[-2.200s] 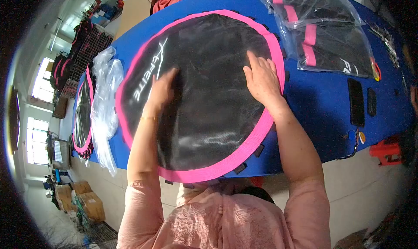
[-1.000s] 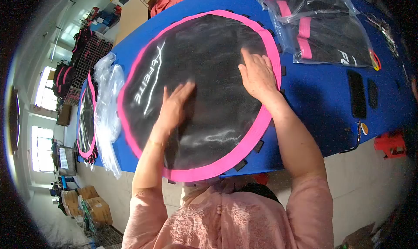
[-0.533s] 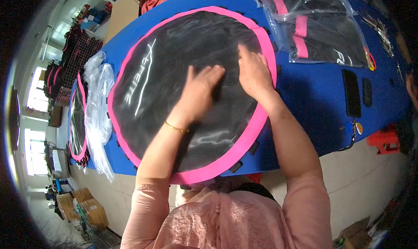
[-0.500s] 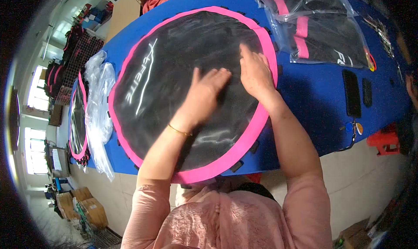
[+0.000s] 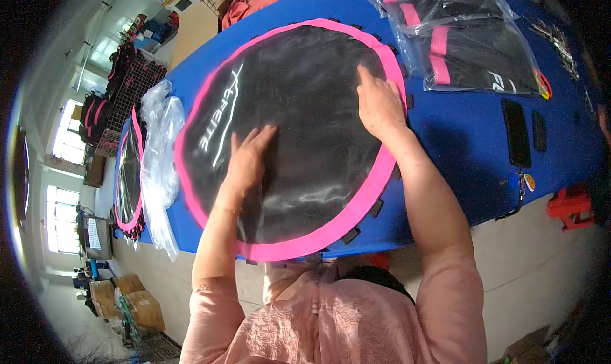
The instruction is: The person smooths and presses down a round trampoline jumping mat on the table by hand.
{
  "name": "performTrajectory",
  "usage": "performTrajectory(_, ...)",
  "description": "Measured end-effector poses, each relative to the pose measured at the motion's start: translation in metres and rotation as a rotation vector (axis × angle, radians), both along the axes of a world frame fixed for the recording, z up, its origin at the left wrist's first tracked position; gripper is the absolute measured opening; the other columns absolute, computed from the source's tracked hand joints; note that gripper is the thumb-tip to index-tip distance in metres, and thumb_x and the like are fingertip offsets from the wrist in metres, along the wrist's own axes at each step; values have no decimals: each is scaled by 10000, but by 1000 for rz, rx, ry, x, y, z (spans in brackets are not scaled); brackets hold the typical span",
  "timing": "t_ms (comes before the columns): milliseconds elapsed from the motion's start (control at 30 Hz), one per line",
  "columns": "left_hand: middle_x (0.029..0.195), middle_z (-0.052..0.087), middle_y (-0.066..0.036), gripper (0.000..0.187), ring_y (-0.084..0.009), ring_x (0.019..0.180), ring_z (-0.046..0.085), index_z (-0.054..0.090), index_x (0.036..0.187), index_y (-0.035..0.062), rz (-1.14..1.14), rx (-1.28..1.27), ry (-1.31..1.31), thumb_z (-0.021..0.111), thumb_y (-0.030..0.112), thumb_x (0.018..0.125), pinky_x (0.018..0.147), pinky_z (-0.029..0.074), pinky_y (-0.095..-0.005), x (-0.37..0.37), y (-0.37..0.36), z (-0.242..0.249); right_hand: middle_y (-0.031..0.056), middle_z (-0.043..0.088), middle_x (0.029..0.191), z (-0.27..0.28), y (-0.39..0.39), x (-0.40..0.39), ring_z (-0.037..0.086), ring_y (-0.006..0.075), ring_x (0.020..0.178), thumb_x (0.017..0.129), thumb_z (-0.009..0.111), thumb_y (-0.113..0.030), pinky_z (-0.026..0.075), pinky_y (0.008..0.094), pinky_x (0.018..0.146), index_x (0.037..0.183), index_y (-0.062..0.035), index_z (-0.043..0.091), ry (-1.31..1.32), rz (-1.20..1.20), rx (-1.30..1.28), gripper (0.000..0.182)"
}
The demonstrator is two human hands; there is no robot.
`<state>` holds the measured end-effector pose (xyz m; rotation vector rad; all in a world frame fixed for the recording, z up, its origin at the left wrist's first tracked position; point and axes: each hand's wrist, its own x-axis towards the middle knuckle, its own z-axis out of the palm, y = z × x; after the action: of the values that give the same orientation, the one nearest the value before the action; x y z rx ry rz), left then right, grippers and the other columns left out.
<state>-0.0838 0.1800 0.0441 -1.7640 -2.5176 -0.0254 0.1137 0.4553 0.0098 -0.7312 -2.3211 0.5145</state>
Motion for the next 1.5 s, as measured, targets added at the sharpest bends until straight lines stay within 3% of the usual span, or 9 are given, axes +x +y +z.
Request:
performTrajectory(167,1546,488,-36,829,-298,1420,459,420,1527,172,-12,7,19,576,-74,751,1184,200,-676,-5,-6,-2,189,659,1112,-3,-4,-3,601,364,1125,1013,507,-153,396,502,1048,1443,-47,454,-35,-20,59,446)
performTrajectory(567,1565,462,-58,763,-285,1427,452,427,1519,152,-29,114,-47,538,-67,797,1180,217,-674,-18,69,-14,181,652,1119,-3,-3,-2,596,348,1136,1017,500,-161,374,507,1083,1440,-45,450,-60,-22,56,441)
performTrajectory(767,1548,478,-70,762,-280,1426,451,432,1517,135,-166,91,-84,558,-61,792,1185,215,-663,34,51,-10,186,658,1121,-4,-3,-5,596,351,1138,1020,491,-167,381,506,1067,1431,-45,462,-71,-36,83,429)
performTrajectory(967,1516,510,-96,628,-320,1384,491,472,1490,93,-387,21,-148,523,15,869,1185,213,-652,115,12,20,191,668,1126,-7,0,-3,604,352,1131,1024,483,-171,383,501,1061,1423,-41,472,-61,-21,73,420)
performTrajectory(1200,1524,507,-78,630,-335,1401,465,467,1502,96,-344,-106,-190,541,57,878,1194,185,-662,159,-47,34,190,672,1132,-7,-4,-4,606,347,1134,1022,497,-186,386,485,1058,1415,-34,479,-39,-29,87,422)
performTrajectory(1333,1527,501,-93,632,-349,1421,442,457,1517,118,-320,-111,-204,544,72,893,1214,126,-643,163,-43,32,188,675,1130,-9,-4,-5,605,344,1129,1019,507,-190,391,477,1051,1415,-29,480,-20,-33,108,428)
performTrajectory(1500,1522,502,-109,584,-354,1412,447,474,1500,109,-357,-5,-216,497,66,918,1212,147,-635,171,-14,24,186,677,1131,-8,-3,-5,606,345,1124,1019,511,-203,396,473,1041,1414,-25,481,-38,-29,112,434)
